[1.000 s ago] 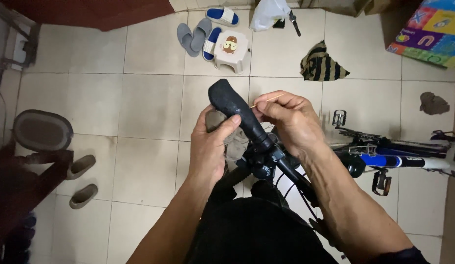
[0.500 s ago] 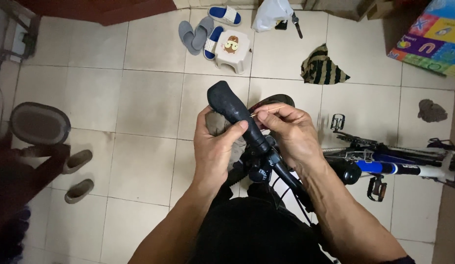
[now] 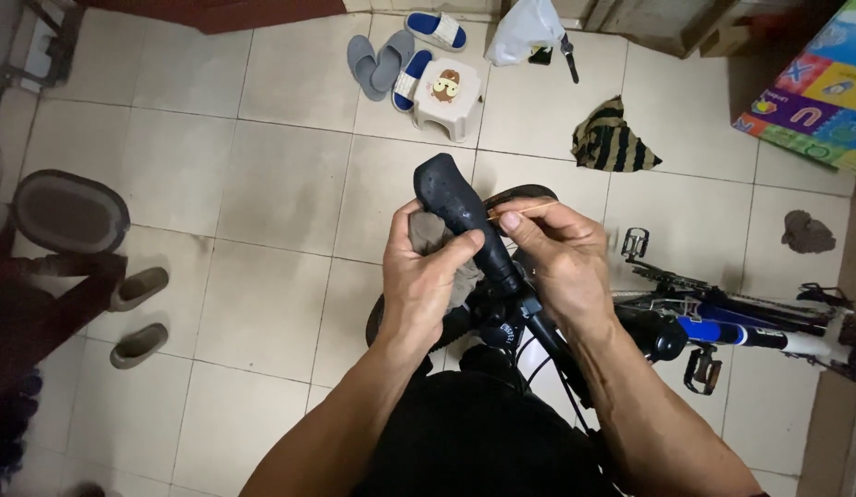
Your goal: Cleaning a bicycle handlebar grip by removing dirt from its textured holes with a small tool and wiping it down with a cloth.
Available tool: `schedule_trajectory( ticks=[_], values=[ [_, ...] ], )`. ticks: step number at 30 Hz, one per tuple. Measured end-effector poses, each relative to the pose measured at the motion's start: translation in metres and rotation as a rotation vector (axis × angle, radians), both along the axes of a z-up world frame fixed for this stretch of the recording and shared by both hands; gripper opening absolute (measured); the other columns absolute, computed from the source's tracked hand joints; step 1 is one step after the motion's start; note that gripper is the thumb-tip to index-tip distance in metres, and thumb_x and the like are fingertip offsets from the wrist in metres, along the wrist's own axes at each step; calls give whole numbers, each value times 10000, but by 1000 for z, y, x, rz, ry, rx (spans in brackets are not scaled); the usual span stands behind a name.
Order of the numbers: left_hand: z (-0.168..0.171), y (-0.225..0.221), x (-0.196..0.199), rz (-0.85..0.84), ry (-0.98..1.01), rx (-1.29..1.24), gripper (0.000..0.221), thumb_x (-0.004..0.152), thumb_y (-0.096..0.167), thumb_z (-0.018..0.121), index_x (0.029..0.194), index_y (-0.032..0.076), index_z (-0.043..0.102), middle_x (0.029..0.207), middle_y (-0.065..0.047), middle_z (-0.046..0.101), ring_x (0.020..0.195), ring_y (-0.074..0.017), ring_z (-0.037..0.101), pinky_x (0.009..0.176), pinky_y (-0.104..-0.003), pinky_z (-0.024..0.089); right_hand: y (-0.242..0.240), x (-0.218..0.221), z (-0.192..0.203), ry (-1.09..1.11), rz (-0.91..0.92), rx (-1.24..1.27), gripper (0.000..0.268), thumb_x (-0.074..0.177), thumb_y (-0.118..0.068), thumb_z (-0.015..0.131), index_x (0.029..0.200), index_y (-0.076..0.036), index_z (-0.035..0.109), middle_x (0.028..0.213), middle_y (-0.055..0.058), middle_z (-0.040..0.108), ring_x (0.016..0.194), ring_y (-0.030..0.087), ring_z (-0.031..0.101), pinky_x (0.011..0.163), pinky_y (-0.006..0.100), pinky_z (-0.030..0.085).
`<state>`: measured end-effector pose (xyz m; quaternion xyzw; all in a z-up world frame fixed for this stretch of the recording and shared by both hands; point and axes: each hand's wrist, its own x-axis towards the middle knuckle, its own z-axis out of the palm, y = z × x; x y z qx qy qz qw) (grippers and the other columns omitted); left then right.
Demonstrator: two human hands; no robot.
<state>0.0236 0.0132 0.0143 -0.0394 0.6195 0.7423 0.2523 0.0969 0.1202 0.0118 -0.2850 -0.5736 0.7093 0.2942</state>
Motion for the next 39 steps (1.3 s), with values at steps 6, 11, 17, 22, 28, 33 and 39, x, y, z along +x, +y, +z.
schedule_trajectory(
  ticks=[6,11,17,22,28,33,39],
  values=[
    [-1,-1,0,1,6,-4,560,671,-28,848,1189,9,638,886,-154,717,819,-230,684,703,-376,581,-1,2,-7,30,11,167,79,901,-18,773,966,26,769,851,158,719,825,205,661,813,322,526],
    [1,0,-1,-6,12,0,566,672,-25,858,1193,4,637,897,-159,724,827,-237,690,719,-382,588,3,5,-3,-47,18,424,57,892,-21,793,948,-8,789,869,158,743,837,236,702,792,330,541],
    [3,-1,-1,-9,-6,-13,590,664,-31,863,1206,2,633,912,-164,724,847,-246,692,736,-392,583,1,-1,-3,-62,-18,-74,80,873,-35,787,914,30,763,852,127,732,781,165,656,761,322,587],
    [-2,-1,-1,14,-13,12,607,654,-47,872,1204,-6,618,926,-170,720,856,-255,687,752,-385,575,2,0,-8,-68,-32,-167,90,847,-32,800,889,35,759,855,141,732,769,170,667,744,321,585],
    [1,-2,-1,-17,-9,-31,581,675,-25,868,1202,28,629,937,-159,701,887,-254,683,797,-397,574,2,5,-7,-19,9,27,96,854,-21,806,942,9,783,829,145,716,811,169,626,790,318,543],
    [5,0,1,-1,0,-28,577,676,-29,860,1197,14,618,949,-144,664,921,-258,654,777,-411,547,4,6,-21,-9,50,227,71,896,-15,782,967,-7,787,847,157,731,834,182,657,798,335,531],
    [-2,-3,1,-2,-13,-36,605,662,-8,881,1211,39,634,975,-158,675,920,-266,654,794,-409,548,6,7,-7,81,69,585,40,909,-4,751,935,-10,781,818,155,727,751,294,685,715,392,542]
  ],
)
